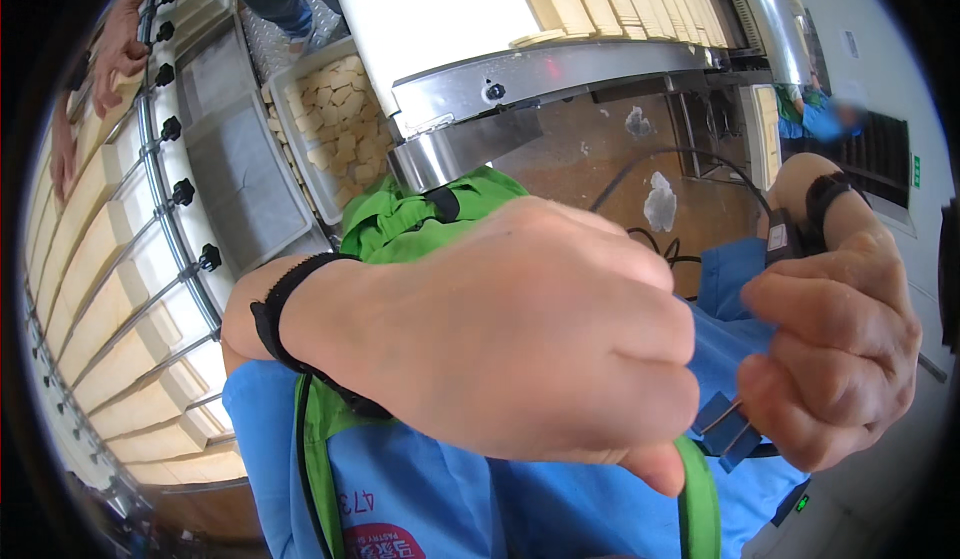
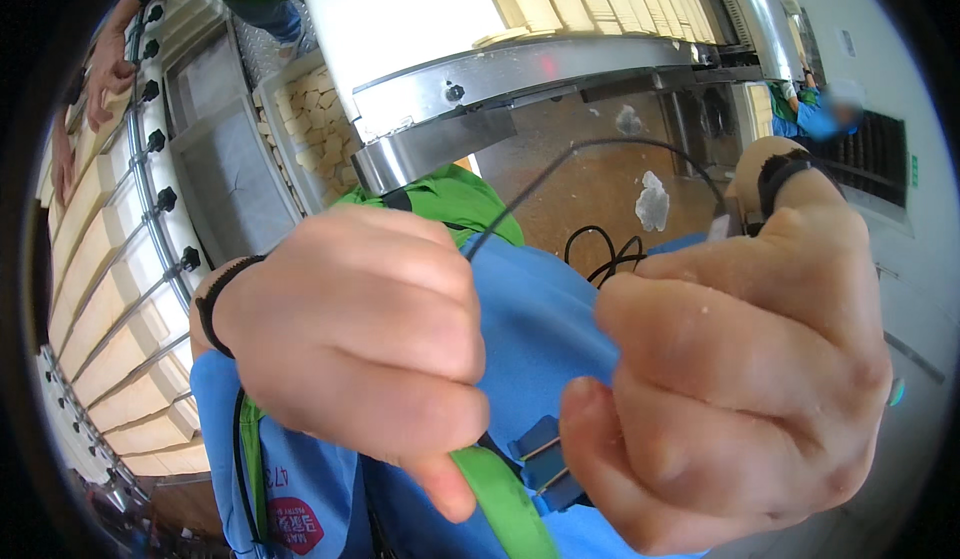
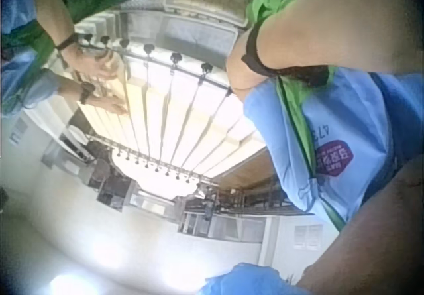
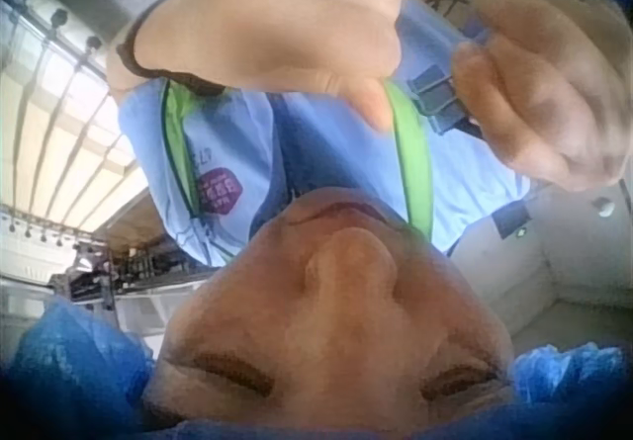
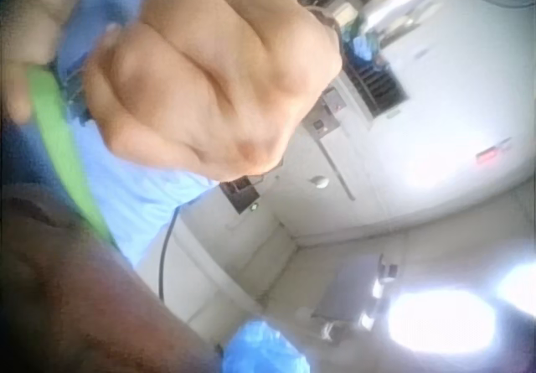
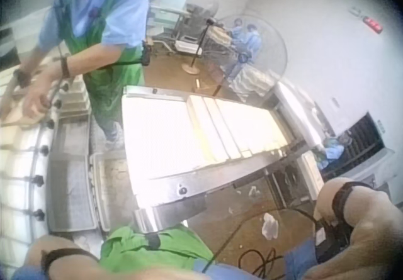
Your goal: Organize and align rectangular blocks on a moving conveyor belt in a production facility.
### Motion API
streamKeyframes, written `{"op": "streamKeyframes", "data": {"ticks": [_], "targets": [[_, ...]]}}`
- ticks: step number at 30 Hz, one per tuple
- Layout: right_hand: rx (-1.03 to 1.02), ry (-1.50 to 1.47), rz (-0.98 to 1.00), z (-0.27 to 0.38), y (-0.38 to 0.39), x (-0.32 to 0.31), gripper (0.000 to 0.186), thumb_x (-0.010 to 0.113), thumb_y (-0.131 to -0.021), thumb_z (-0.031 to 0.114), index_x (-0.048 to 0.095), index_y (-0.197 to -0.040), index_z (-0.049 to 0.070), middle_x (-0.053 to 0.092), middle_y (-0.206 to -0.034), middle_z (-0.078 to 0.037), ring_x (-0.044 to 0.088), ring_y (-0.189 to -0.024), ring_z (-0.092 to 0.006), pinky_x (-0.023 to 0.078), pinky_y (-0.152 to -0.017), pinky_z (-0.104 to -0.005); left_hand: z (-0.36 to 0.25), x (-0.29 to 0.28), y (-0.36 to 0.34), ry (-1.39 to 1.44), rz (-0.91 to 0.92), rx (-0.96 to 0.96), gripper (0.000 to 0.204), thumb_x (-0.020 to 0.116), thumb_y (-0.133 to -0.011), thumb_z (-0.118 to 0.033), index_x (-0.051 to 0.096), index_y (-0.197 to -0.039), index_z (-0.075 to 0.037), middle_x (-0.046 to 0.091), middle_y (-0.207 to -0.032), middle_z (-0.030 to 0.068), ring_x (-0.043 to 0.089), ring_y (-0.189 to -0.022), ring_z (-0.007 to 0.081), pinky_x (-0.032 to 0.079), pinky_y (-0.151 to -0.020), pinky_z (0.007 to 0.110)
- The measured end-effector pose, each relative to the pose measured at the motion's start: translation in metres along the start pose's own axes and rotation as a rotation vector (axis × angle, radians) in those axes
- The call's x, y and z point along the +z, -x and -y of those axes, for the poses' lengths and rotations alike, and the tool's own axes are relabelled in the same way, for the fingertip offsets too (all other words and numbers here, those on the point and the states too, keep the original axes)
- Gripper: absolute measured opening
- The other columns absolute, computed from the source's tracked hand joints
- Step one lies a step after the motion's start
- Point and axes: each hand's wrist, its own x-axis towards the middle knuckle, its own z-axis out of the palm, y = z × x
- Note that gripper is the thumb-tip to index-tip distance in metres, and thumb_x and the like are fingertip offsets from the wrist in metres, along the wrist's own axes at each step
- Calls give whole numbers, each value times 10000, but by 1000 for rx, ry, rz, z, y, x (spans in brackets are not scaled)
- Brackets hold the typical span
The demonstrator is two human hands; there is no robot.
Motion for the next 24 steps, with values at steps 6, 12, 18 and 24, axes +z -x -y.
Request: {"op": "streamKeyframes", "data": {"ticks": [6,12,18,24], "targets": [[97,0,90,4,-8,-8,345,644,-492,175,485,-769,45,377,-603,-38,568,-537,-212,426,-421,-327,-4,0,-2,-140,-31,-9,191,681,-756,-231,614,-774,-54,570,-772,56,529,-567,190,409,-461,271],[198,135,-46,6,-7,-4,314,662,-554,165,484,-782,43,425,-623,-43,598,-587,-225,459,-460,-333,-15,-7,2,-242,-128,35,131,663,-759,-174,628,-740,-50,576,-753,67,529,-550,189,431,-489,265],[168,123,-13,7,-8,-4,301,666,-579,142,482,-794,40,430,-623,-45,597,-577,-225,462,-463,-333,-16,-4,-1,-98,-100,-81,82,686,-739,-101,637,-754,-37,575,-754,79,537,-554,192,427,-486,281],[190,139,-26,8,-9,-3,306,668,-560,135,483,-788,51,417,-620,-39,578,-555,-219,457,-467,-328,-23,2,-7,67,-152,-254,118,704,-692,-57,627,-773,-17,581,-757,97,555,-574,226,430,-473,306]]}}
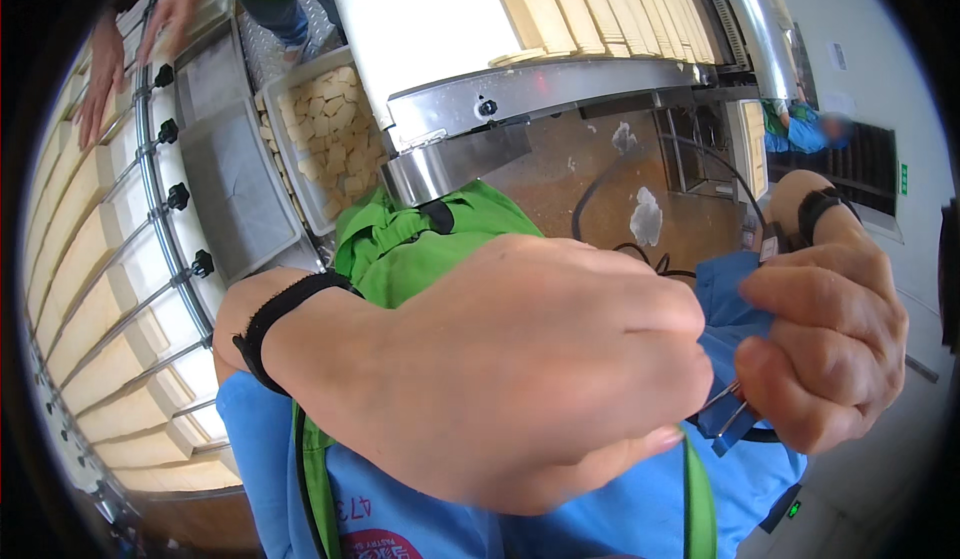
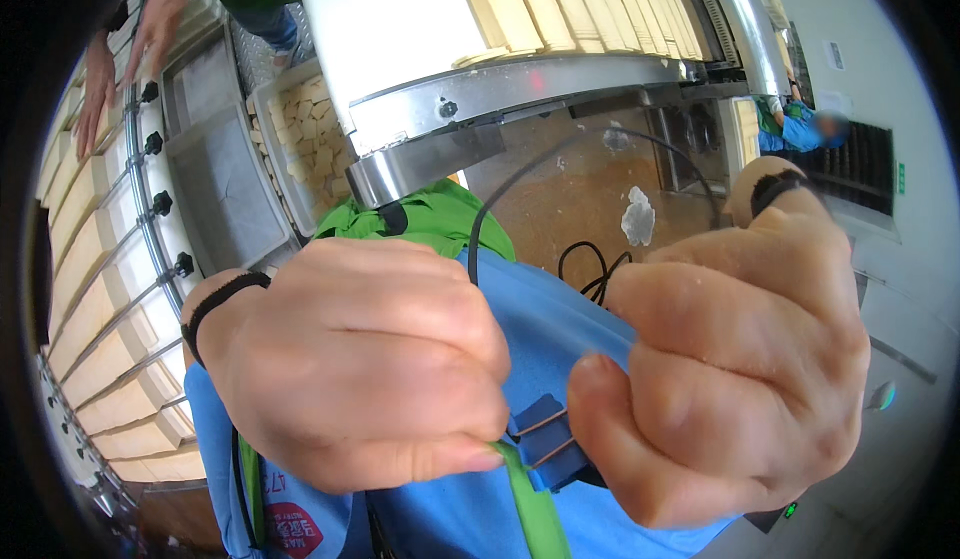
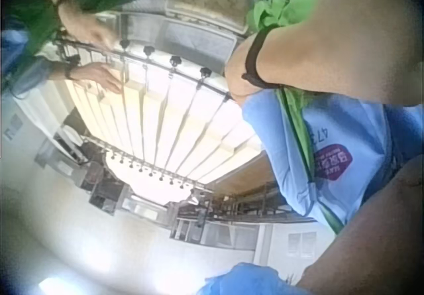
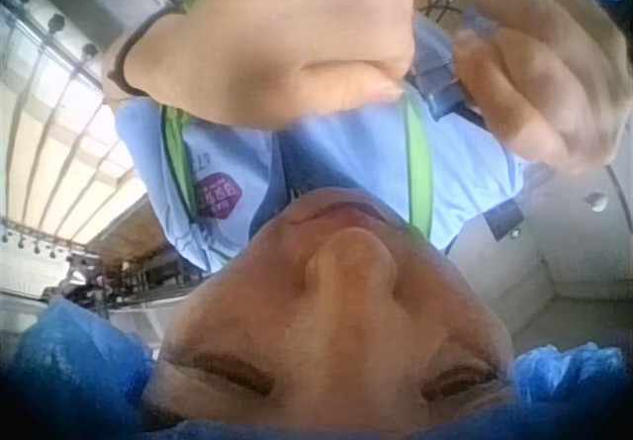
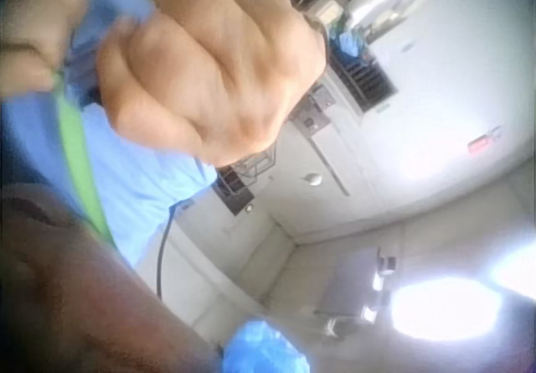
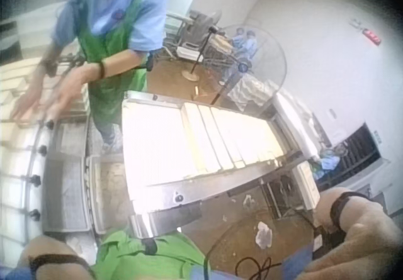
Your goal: Organize and align rectangular blocks on a moving conveyor belt in a production facility.
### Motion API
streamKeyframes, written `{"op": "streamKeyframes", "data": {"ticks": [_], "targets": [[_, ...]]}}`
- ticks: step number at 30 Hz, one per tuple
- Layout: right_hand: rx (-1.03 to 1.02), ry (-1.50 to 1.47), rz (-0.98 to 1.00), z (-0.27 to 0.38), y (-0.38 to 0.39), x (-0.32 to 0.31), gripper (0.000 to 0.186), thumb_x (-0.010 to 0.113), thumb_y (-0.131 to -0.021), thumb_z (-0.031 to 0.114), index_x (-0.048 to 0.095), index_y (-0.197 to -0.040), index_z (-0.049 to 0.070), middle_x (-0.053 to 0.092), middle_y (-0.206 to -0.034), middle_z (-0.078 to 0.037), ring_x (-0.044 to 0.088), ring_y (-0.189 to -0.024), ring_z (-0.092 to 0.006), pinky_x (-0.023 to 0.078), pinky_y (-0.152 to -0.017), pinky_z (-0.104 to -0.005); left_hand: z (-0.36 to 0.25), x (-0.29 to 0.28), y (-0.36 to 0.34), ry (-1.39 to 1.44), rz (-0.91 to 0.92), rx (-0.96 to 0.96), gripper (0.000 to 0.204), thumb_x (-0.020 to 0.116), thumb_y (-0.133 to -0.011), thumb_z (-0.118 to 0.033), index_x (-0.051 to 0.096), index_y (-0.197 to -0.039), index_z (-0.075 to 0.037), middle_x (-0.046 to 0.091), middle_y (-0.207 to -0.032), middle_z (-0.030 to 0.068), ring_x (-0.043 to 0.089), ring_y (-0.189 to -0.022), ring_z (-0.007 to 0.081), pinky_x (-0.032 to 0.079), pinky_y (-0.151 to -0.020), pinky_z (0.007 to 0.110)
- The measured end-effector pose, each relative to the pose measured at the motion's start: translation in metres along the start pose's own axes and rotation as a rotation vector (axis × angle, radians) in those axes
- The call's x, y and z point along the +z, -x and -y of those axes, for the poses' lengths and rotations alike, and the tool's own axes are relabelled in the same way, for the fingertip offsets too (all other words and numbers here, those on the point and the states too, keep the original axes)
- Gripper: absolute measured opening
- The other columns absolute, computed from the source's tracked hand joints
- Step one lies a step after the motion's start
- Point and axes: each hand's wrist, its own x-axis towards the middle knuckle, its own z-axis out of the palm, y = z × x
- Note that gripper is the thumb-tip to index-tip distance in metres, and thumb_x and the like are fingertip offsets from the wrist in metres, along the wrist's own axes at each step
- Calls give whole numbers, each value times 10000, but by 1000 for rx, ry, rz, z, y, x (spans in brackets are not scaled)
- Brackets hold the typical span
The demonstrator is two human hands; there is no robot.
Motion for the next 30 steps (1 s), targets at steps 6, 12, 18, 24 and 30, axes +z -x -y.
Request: {"op": "streamKeyframes", "data": {"ticks": [6,12,18,24,30], "targets": [[58,-20,27,8,-1,-3,364,675,-486,169,483,-776,58,392,-610,-32,568,-550,-215,456,-459,-335,-3,4,2,17,76,-153,121,703,-678,-52,601,-736,-23,559,-723,103,553,-586,243,424,-475,314],[-39,-9,128,7,2,-8,379,654,-455,196,487,-770,69,404,-616,-55,543,-542,-204,504,-482,-434,-3,6,-1,182,144,-364,123,678,-665,-36,557,-672,-54,533,-726,93,544,-669,248,421,-538,314],[122,63,191,27,-1,-13,367,655,-450,185,500,-773,103,463,-654,-96,511,-555,-196,497,-521,-526,15,21,-4,187,11,-227,116,611,-652,-41,517,-603,7,543,-792,158,523,-763,308,404,-685,379],[-11,91,235,21,3,-15,374,660,-427,134,509,-769,112,480,-662,-96,522,-575,-195,488,-521,-484,22,19,-6,186,106,-181,102,633,-633,-30,533,-650,-27,558,-698,94,552,-716,271,418,-697,356],[-153,49,199,16,15,-14,406,673,-409,118,514,-782,101,500,-684,-107,542,-589,-192,469,-476,-463,22,18,-6,218,175,-208,134,651,-661,-32,537,-728,-52,547,-698,44,542,-675,228,399,-715,335]]}}
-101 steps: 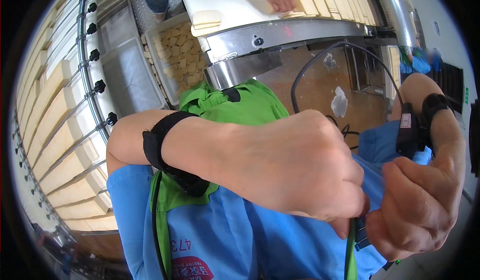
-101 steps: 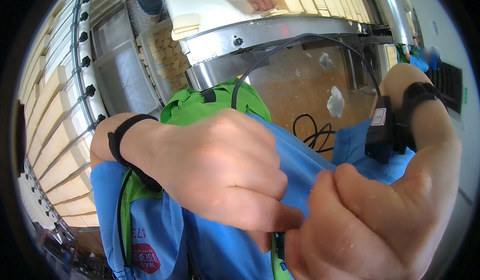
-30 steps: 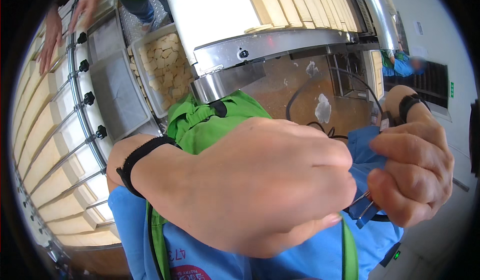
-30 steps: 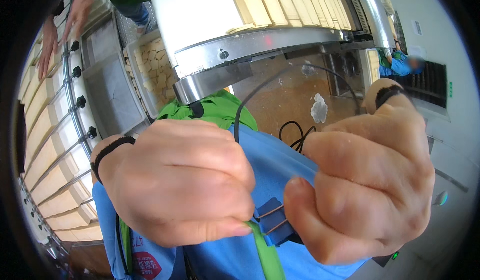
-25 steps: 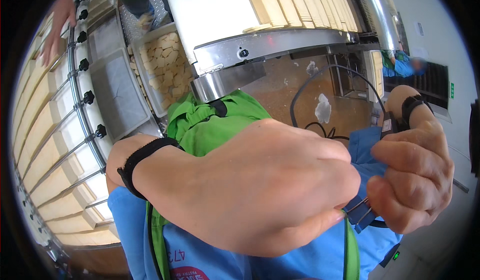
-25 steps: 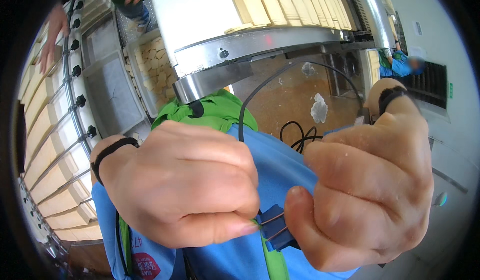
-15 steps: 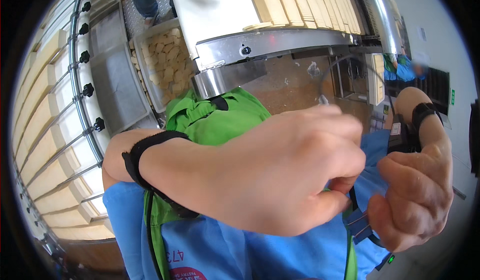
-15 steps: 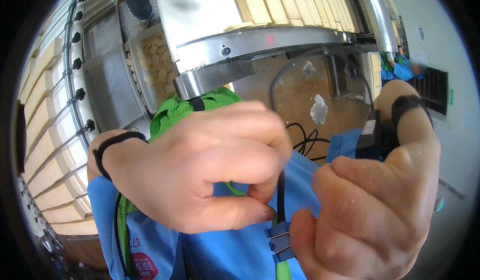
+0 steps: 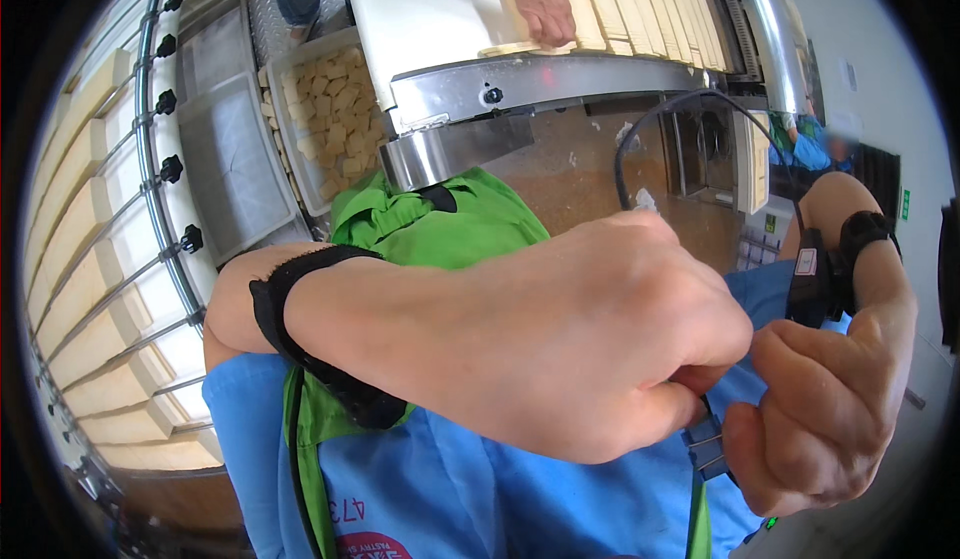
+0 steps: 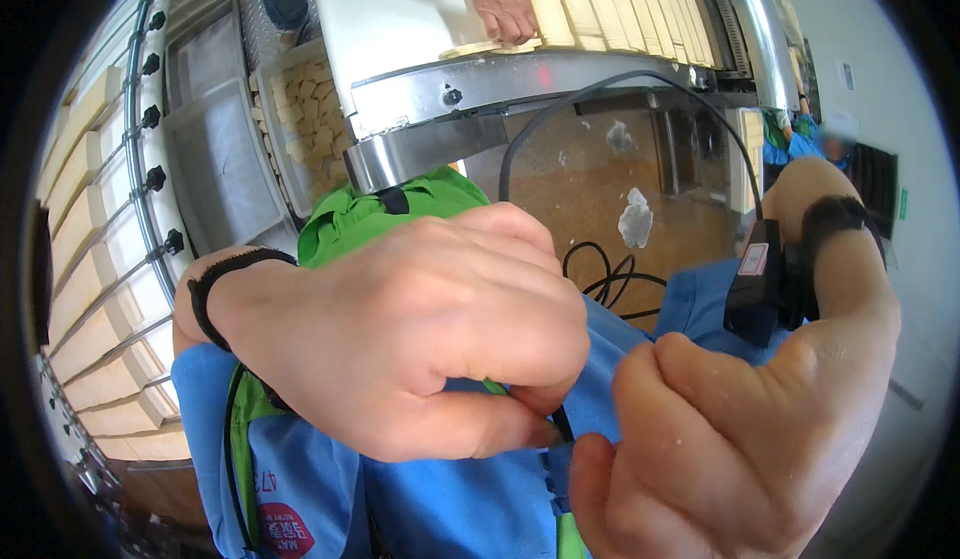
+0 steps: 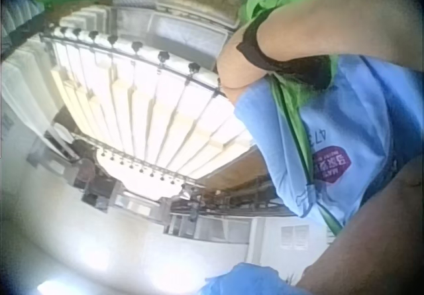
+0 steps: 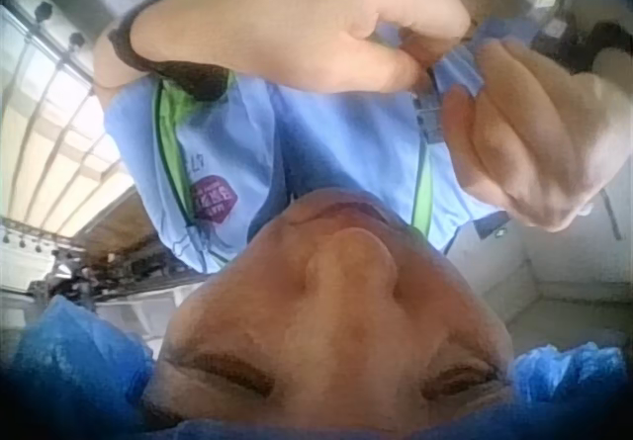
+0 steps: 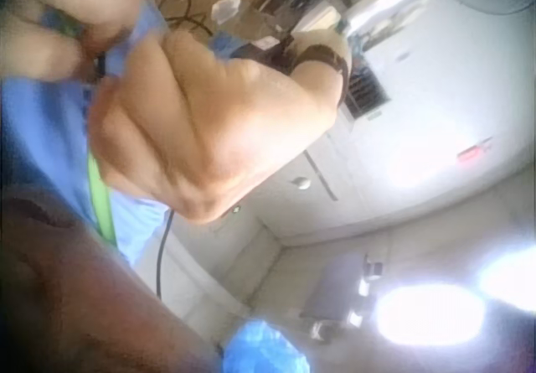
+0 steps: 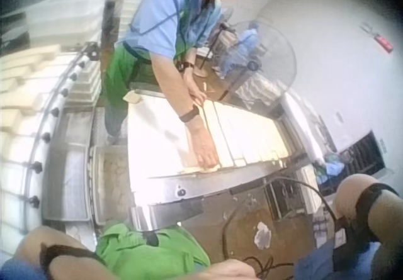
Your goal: Organize and align rectangular blocks on a moving conveyor belt in a production facility.
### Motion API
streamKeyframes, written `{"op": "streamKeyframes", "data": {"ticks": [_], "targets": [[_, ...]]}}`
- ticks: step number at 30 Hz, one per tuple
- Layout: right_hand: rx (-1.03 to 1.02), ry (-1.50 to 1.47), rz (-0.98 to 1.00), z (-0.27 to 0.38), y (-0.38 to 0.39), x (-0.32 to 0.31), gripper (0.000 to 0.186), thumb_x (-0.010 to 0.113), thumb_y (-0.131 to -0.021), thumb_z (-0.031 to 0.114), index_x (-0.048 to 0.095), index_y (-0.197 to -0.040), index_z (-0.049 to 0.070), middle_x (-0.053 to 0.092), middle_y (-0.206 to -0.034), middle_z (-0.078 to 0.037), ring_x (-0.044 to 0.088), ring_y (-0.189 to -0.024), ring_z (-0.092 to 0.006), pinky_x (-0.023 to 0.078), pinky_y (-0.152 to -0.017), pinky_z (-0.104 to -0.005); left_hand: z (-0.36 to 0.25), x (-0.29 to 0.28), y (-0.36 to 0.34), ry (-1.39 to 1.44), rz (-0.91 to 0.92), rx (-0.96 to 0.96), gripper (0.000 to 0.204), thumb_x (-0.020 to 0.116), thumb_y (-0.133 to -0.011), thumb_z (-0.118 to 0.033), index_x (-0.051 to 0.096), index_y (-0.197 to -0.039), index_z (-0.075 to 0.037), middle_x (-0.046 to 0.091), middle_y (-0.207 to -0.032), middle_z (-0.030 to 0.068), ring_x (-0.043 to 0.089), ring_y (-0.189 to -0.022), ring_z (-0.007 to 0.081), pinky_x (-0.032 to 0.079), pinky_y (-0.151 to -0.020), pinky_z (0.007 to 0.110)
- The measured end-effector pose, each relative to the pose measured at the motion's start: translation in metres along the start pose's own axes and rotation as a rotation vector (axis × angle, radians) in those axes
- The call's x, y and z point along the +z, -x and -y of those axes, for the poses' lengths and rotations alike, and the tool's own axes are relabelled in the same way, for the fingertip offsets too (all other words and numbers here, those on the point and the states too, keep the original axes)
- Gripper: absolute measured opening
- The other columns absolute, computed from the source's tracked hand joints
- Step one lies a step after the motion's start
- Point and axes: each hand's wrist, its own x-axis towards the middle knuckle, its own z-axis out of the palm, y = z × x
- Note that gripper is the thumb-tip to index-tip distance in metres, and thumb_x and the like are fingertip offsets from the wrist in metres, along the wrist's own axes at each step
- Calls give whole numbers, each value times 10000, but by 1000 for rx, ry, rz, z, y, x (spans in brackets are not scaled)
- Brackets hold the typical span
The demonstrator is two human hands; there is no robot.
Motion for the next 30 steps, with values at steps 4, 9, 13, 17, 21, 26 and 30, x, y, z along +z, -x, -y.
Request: {"op": "streamKeyframes", "data": {"ticks": [4,9,13,17,21,26,30], "targets": [[53,-98,30,-1,-1,-8,371,675,-451,96,504,-781,90,515,-695,-116,548,-587,-192,469,-466,-450,2,2,-5,-37,54,1,120,640,-678,-41,526,-710,-56,525,-679,44,528,-664,232,384,-705,330],[80,-23,57,6,0,-10,317,664,-513,71,486,-773,99,537,-713,-123,546,-588,-177,474,-481,-464,1,5,-5,-47,31,-34,124,636,-687,-47,512,-697,-57,516,-674,43,522,-663,232,372,-694,329],[-607,-257,-6,-26,0,-8,231,629,-567,61,474,-736,86,533,-689,-97,546,-568,-178,501,-531,-429,2,6,-6,-61,57,-26,136,638,-698,-62,502,-702,-56,506,-664,48,516,-658,234,370,-689,334],[-55,-238,-56,-8,-5,-7,90,577,-680,78,515,-740,55,549,-683,-93,569,-565,-204,517,-574,-338,5,7,-6,-48,112,3,140,637,-710,-73,498,-712,-52,496,-651,57,521,-652,246,377,-680,343],[-229,-362,-181,-34,-4,7,83,577,-709,94,543,-762,40,563,-700,-104,578,-577,-217,516,-576,-331,11,10,-7,-155,273,53,159,650,-726,-122,513,-737,-43,507,-670,66,539,-685,269,400,-679,373],[33,-514,-113,-113,7,22,162,587,-766,116,593,-886,7,602,-816,-125,603,-683,-222,509,-633,-343,2,6,-3,-146,304,43,219,659,-730,-150,581,-896,-30,571,-801,87,569,-792,268,422,-731,383],[206,-1310,-156,-278,59,88,669,650,-819,314,311,-1368,140,347,-1391,-133,326,-1278,-304,283,-1024,-423,17,8,1,-187,372,237,353,655,-731,-135,576,-1053,-14,573,-964,111,556,-904,272,426,-788,377]]}}
